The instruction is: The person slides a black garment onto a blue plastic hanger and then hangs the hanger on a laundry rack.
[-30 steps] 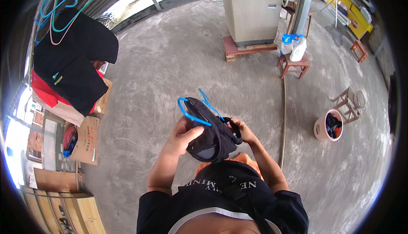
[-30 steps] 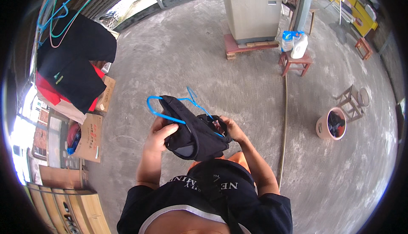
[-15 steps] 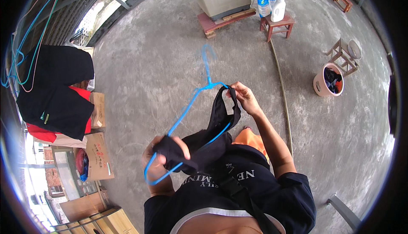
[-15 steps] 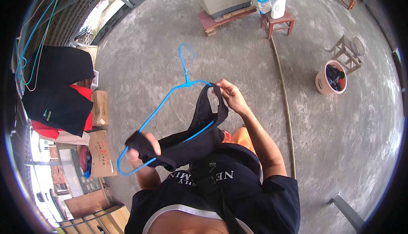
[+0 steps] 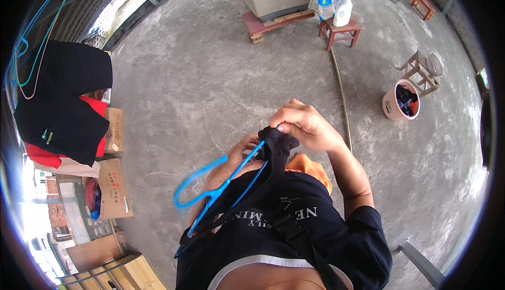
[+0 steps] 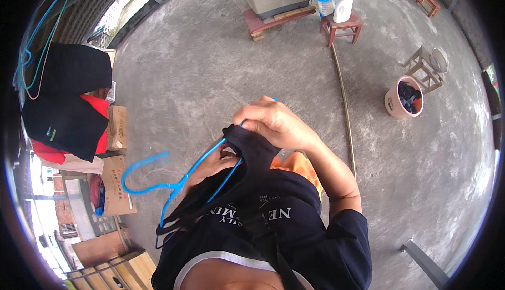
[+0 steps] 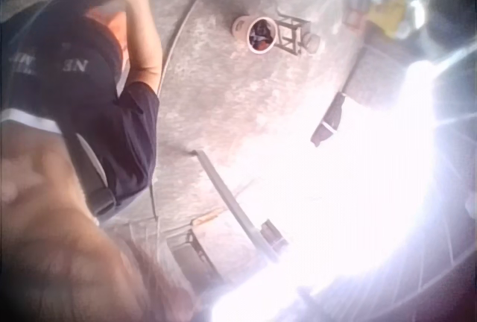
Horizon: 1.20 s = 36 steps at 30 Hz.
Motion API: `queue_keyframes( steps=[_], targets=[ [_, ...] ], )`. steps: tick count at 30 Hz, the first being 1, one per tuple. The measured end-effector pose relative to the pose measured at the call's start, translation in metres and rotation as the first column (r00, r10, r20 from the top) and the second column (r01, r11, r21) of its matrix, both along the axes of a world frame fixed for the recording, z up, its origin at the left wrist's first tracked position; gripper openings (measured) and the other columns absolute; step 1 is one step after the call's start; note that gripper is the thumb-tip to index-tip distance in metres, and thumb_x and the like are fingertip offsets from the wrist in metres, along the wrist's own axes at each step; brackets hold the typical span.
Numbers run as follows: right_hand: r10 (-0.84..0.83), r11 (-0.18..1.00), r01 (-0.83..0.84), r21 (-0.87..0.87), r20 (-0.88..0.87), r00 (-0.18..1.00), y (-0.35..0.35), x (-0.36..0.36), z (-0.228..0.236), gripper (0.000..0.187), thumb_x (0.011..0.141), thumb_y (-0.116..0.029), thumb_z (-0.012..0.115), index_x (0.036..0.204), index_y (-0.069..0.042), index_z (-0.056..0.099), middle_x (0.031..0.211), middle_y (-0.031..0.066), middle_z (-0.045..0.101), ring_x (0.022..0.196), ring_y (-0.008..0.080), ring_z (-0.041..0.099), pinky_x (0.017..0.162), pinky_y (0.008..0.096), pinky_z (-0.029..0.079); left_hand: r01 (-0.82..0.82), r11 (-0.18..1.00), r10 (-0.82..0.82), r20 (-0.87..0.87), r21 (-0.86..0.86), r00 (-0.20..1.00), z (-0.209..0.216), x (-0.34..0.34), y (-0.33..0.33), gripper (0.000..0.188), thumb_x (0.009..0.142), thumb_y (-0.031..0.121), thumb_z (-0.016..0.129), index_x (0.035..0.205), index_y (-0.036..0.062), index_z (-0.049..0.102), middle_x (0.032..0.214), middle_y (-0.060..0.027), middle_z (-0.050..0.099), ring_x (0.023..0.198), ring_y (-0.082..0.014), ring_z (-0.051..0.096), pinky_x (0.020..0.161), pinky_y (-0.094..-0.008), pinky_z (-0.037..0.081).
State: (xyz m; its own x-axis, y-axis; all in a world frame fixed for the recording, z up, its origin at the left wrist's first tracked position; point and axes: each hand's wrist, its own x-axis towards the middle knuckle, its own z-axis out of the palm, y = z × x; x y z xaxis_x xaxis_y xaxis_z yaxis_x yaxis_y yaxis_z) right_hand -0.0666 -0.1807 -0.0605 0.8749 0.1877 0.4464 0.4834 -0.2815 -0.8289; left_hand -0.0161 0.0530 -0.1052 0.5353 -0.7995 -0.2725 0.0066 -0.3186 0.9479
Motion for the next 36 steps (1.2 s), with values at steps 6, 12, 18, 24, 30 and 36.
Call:
queue_keyframes(
  steps=[6, 12, 18, 24, 30, 36],
  targets=[
    [-0.087, 0.996, 0.088, 0.013, -0.053, 0.995, -0.007, 0.002, -0.008, 0.008, 0.084, -0.002, 0.057, 0.092, -0.006, 0.056, 0.081, 0.0068, 0.061, 0.076, 0.0260, 0.058, 0.074, 0.0338, 0.042, -0.164, 0.974, 0.165, -0.007, -0.155, 0.986, -0.028, 0.001, 0.025, 0.031, 0.087, 0.004, 0.055, 0.117, 0.0005, 0.051, 0.105, -0.0054, 0.060, 0.096, -0.0127, 0.057, 0.087, -0.0276, 0.044],
    [-0.162, 0.987, 0.158, -0.043, -0.375, 0.913, -0.005, 0.001, -0.033, 0.011, 0.084, 0.000, 0.055, 0.094, -0.002, 0.058, 0.078, 0.0077, 0.062, 0.072, 0.0129, 0.059, 0.067, 0.0279, 0.047, -0.411, 0.879, 0.028, -0.834, -0.243, 0.551, 0.015, -0.005, 0.022, 0.043, 0.084, 0.015, 0.058, 0.121, -0.0025, 0.049, 0.123, -0.0145, 0.054, 0.112, -0.0242, 0.054, 0.099, -0.0347, 0.040],
    [-0.223, 0.974, 0.222, -0.045, -0.365, 0.904, 0.020, -0.013, -0.085, 0.012, 0.079, -0.005, 0.060, 0.090, -0.005, 0.059, 0.076, 0.0136, 0.064, 0.072, 0.0300, 0.064, 0.066, 0.0354, 0.050, -0.231, 0.950, -0.010, -0.763, -0.209, 0.646, 0.035, -0.045, -0.012, 0.052, 0.081, 0.001, 0.051, 0.132, 0.0000, 0.038, 0.123, -0.0070, 0.051, 0.113, -0.0149, 0.049, 0.099, -0.0302, 0.037],
    [-0.504, 0.841, 0.486, -0.238, -0.020, 0.863, 0.016, -0.047, -0.051, 0.024, 0.076, 0.002, 0.063, 0.099, -0.006, 0.062, 0.099, 0.0106, 0.062, 0.093, 0.0293, 0.059, 0.080, 0.0358, 0.047, -0.245, 0.955, 0.032, -0.766, -0.165, 0.642, 0.037, -0.047, -0.004, 0.051, 0.078, -0.003, 0.046, 0.129, -0.0066, 0.039, 0.125, -0.0147, 0.051, 0.116, -0.0220, 0.051, 0.100, -0.0338, 0.039],
    [-0.347, 0.924, 0.344, -0.168, 0.013, 0.938, 0.020, -0.068, -0.002, 0.017, 0.073, -0.006, 0.069, 0.090, -0.007, 0.064, 0.085, 0.0039, 0.062, 0.078, 0.0235, 0.058, 0.070, 0.0331, 0.046, -0.128, 0.974, -0.005, -0.582, -0.187, 0.813, 0.034, -0.045, -0.003, 0.051, 0.082, 0.002, 0.043, 0.131, -0.0051, 0.037, 0.125, -0.0099, 0.049, 0.116, -0.0152, 0.045, 0.101, -0.0288, 0.032],
    [-0.378, 0.886, 0.385, -0.260, 0.076, 0.923, 0.030, -0.066, -0.006, 0.017, 0.070, -0.011, 0.071, 0.084, -0.008, 0.062, 0.081, 0.0024, 0.060, 0.075, 0.0219, 0.058, 0.066, 0.0323, 0.048, -0.069, 0.983, -0.002, -0.385, -0.171, 0.923, 0.039, -0.045, -0.010, 0.044, 0.084, -0.001, 0.044, 0.127, -0.0060, 0.042, 0.120, -0.0082, 0.053, 0.110, -0.0123, 0.048, 0.096, -0.0266, 0.036]
  ],
)
